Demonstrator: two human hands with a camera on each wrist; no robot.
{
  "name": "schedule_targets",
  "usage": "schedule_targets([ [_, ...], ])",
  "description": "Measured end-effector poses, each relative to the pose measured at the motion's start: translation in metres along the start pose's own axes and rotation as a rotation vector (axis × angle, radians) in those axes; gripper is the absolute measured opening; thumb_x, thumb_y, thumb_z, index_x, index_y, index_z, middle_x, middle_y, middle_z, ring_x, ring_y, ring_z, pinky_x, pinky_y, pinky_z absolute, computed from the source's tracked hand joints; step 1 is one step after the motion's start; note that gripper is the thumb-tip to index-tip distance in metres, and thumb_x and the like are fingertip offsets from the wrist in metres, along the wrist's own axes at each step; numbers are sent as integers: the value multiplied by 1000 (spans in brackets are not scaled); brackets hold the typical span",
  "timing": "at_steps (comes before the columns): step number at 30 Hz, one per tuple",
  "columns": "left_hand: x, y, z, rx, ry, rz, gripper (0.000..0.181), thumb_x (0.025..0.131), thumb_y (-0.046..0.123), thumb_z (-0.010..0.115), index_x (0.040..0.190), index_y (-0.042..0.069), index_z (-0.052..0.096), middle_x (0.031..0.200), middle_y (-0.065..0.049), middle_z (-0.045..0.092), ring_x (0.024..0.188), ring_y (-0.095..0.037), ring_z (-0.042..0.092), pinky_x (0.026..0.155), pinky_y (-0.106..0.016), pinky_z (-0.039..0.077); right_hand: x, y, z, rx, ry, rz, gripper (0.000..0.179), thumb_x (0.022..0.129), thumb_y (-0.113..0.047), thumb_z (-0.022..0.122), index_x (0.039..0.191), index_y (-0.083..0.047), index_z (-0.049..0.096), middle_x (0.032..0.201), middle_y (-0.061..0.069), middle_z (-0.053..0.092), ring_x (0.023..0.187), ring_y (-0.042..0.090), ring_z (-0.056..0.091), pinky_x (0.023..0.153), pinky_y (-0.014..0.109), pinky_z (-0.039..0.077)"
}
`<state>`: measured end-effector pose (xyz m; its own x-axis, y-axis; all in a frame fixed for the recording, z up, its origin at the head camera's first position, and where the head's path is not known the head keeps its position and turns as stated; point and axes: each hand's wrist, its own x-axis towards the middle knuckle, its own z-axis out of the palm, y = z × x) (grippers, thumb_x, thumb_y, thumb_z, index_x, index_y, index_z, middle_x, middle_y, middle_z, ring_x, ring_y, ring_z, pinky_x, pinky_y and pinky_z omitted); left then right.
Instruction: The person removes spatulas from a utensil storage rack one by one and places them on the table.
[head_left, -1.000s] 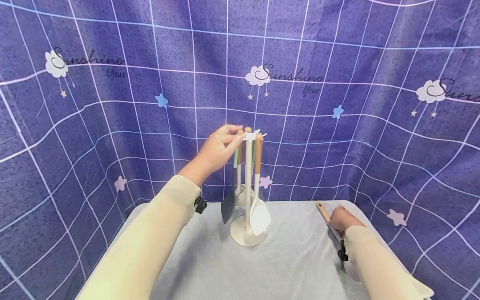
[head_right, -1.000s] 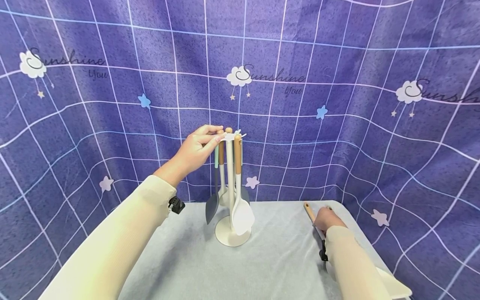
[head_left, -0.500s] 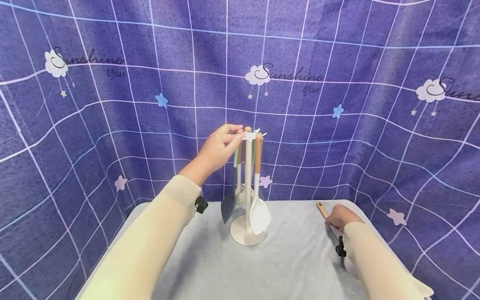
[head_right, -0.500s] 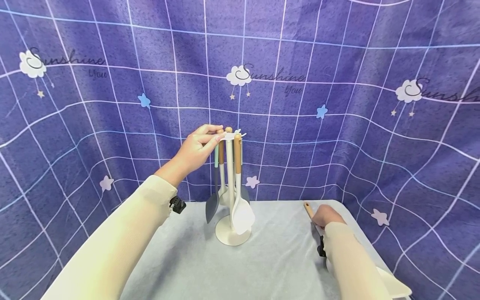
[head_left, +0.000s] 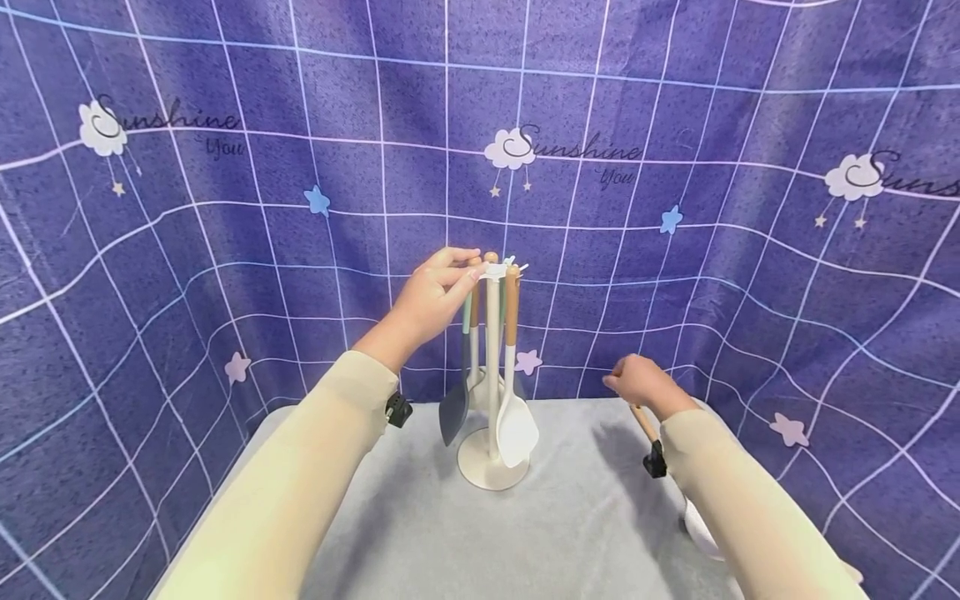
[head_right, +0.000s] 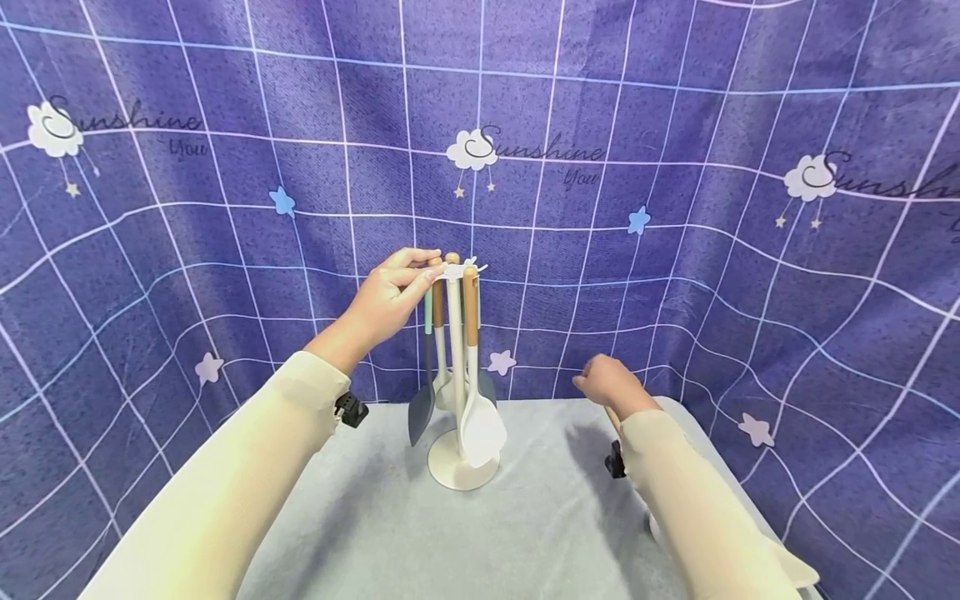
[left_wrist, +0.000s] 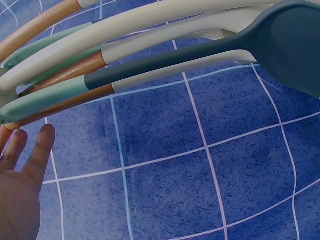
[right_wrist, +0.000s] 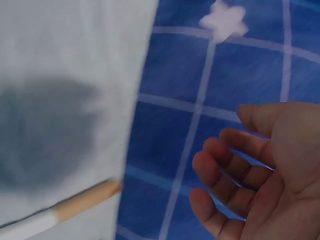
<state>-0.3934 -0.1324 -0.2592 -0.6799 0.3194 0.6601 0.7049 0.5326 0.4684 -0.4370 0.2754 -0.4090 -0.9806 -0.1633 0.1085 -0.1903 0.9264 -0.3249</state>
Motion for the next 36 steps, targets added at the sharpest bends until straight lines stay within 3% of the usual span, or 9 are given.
schedule_targets([
  [2,0,0,0,3,3,2,38,118,31,60,140,9,81,162,-6,65,156,-31,58,132,-50,46,3,-18,-8,35,21,-51,37,112,-31,68,105,3,83,100,18,82,82,29,74,86,52,64],
  [6,0,-1,1,5,10,4,37,118,31,60,137,9,82,161,-7,66,154,-31,59,131,-50,47,7,-50,-24,130,67,-140,37,115,-33,65,104,-3,83,82,5,73,75,18,62,76,40,56],
  [9,-1,0,0,7,16,1,37,118,31,60,136,8,83,161,-7,66,153,-32,60,131,-50,47,8,-73,-36,220,111,-204,36,117,-34,64,113,-5,84,85,5,73,79,18,62,77,39,54],
  [14,-2,3,-2,8,-2,-18,38,119,32,58,140,10,81,163,-6,64,155,-31,58,133,-49,46,6,-111,-57,357,191,-285,39,118,-37,61,131,-6,81,118,16,82,106,31,73,97,51,60],
  [18,-3,4,-4,18,-14,-17,40,119,33,57,141,10,80,164,-6,64,156,-31,57,134,-50,44,2,-139,-73,473,222,-332,46,120,-41,57,146,-7,73,143,16,77,133,37,72,116,60,56],
  [20,-2,4,-4,26,-13,-11,40,119,34,56,141,10,80,164,-6,64,156,-31,57,134,-51,43,2,-151,-79,530,237,-362,48,120,-41,55,152,-7,69,148,17,75,139,38,70,119,61,55],
  [25,-1,3,-5,25,-11,0,42,119,35,56,141,9,80,164,-6,64,157,-32,56,134,-53,43,3,-172,-89,658,257,-438,48,122,-35,50,160,-7,61,157,19,68,137,40,69,110,57,61],
  [30,0,4,-5,22,-12,0,40,119,34,57,139,9,81,164,-7,64,157,-32,55,134,-54,43,5,-184,-95,762,204,-479,48,124,-31,46,166,-10,57,169,17,58,156,39,58,117,65,58],
  [36,0,5,-4,35,-20,7,39,119,32,58,139,8,81,164,-9,64,157,-34,55,133,-55,43,8,-189,-96,804,135,-496,49,124,-28,41,168,-10,55,177,14,50,158,42,56,121,68,55],
])
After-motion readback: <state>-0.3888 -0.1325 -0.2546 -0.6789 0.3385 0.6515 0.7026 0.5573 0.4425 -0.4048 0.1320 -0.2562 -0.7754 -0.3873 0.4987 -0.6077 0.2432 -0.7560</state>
